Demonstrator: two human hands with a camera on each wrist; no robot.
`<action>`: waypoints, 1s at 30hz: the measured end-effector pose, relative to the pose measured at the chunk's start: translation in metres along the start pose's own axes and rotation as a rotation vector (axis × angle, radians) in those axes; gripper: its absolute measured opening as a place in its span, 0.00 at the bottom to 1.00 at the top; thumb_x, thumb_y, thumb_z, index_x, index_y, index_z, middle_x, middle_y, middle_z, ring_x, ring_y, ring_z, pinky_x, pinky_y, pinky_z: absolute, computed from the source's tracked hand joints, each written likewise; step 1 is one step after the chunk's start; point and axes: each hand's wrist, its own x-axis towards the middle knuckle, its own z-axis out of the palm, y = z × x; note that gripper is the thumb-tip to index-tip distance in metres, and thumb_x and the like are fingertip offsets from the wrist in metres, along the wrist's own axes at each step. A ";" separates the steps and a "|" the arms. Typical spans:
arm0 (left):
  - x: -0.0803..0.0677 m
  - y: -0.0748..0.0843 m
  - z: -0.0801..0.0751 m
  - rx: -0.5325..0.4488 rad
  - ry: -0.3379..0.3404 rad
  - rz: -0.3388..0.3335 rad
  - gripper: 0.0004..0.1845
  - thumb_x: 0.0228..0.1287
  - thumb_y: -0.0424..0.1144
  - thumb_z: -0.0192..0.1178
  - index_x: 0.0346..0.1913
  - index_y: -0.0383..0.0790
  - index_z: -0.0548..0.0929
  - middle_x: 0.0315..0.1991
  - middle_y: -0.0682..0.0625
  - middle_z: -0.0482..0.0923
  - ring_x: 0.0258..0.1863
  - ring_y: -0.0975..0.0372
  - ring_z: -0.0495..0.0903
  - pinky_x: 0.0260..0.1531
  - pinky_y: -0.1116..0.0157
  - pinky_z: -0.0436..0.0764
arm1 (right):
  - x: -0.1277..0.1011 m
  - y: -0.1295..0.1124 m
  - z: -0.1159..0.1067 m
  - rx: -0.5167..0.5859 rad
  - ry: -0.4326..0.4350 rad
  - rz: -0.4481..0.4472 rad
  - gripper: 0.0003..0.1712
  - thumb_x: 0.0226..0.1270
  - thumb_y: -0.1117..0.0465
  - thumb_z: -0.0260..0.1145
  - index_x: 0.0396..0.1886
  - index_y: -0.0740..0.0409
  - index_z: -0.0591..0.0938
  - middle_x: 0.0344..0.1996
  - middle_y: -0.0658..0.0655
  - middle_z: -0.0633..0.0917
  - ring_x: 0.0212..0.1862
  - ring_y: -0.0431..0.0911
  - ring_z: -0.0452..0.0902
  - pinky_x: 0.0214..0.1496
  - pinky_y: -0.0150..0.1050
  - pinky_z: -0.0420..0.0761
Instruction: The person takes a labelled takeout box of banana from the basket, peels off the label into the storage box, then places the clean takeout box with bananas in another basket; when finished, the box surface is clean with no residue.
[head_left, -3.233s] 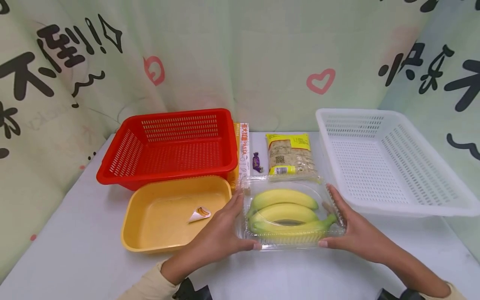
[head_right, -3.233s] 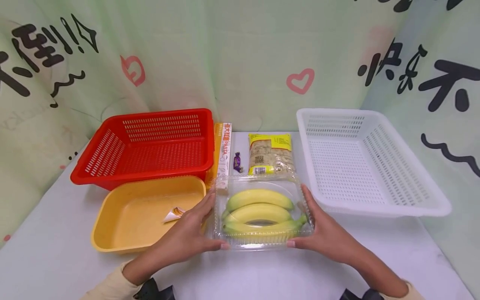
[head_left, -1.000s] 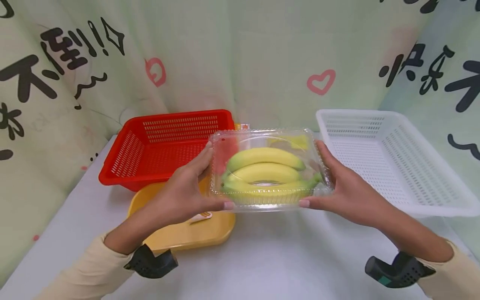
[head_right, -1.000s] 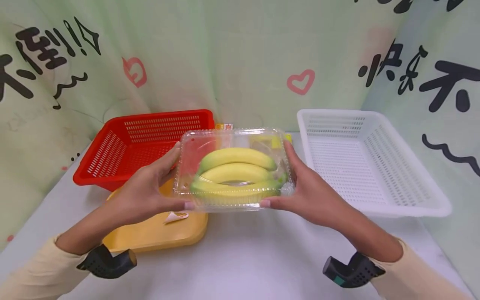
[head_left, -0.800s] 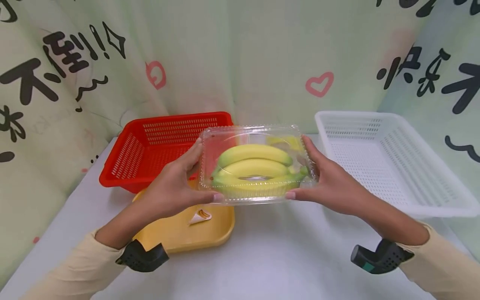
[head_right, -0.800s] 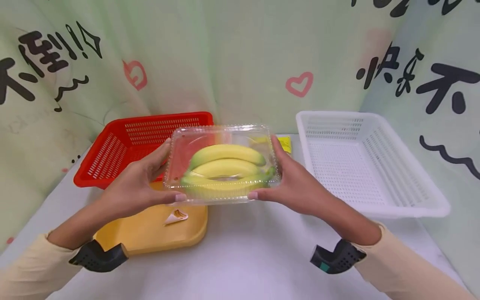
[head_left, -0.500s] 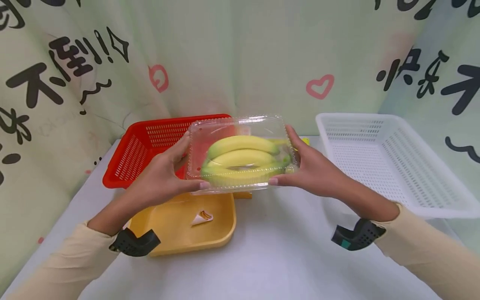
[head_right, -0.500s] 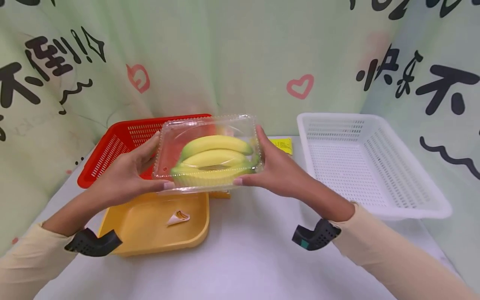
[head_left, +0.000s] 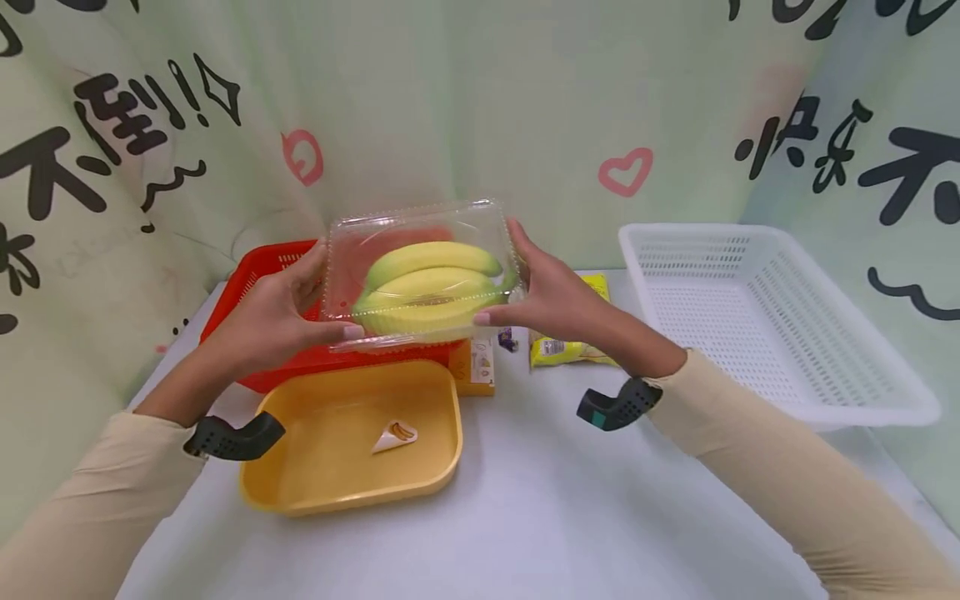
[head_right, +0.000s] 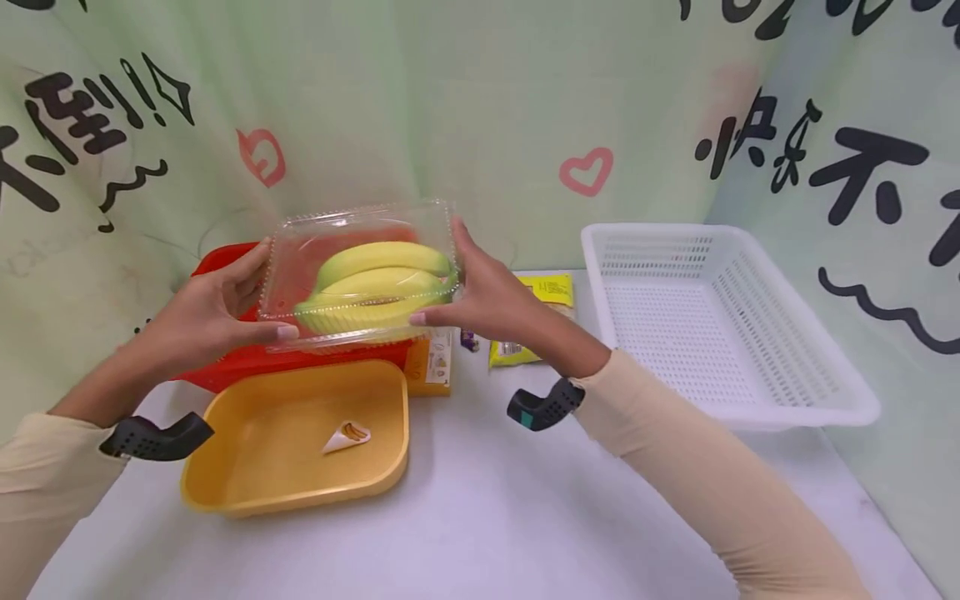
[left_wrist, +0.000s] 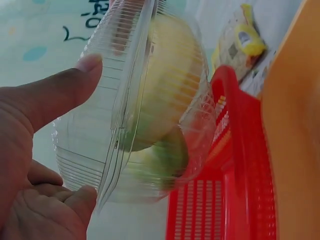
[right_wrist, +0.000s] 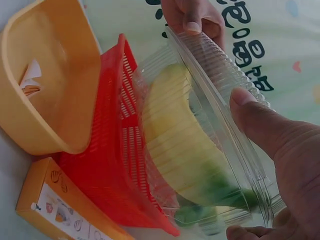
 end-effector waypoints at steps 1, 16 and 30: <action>0.001 -0.003 -0.003 -0.001 0.001 -0.010 0.55 0.53 0.46 0.74 0.78 0.56 0.49 0.74 0.55 0.57 0.71 0.59 0.59 0.51 0.59 0.78 | 0.005 0.001 0.002 0.006 -0.005 -0.007 0.70 0.49 0.51 0.80 0.79 0.39 0.39 0.70 0.54 0.66 0.61 0.51 0.71 0.47 0.44 0.83; 0.005 -0.037 -0.030 -0.006 -0.022 -0.121 0.57 0.53 0.52 0.73 0.77 0.63 0.44 0.74 0.58 0.55 0.71 0.56 0.58 0.50 0.57 0.78 | 0.051 0.003 0.033 0.029 -0.058 -0.056 0.70 0.50 0.49 0.79 0.79 0.46 0.38 0.67 0.53 0.70 0.59 0.46 0.73 0.51 0.40 0.81; 0.006 -0.069 -0.036 0.023 -0.074 -0.221 0.59 0.52 0.52 0.73 0.78 0.59 0.41 0.76 0.49 0.52 0.72 0.47 0.55 0.48 0.50 0.79 | 0.084 0.014 0.056 0.039 -0.213 -0.070 0.63 0.53 0.50 0.78 0.78 0.49 0.45 0.57 0.57 0.75 0.53 0.47 0.74 0.51 0.40 0.81</action>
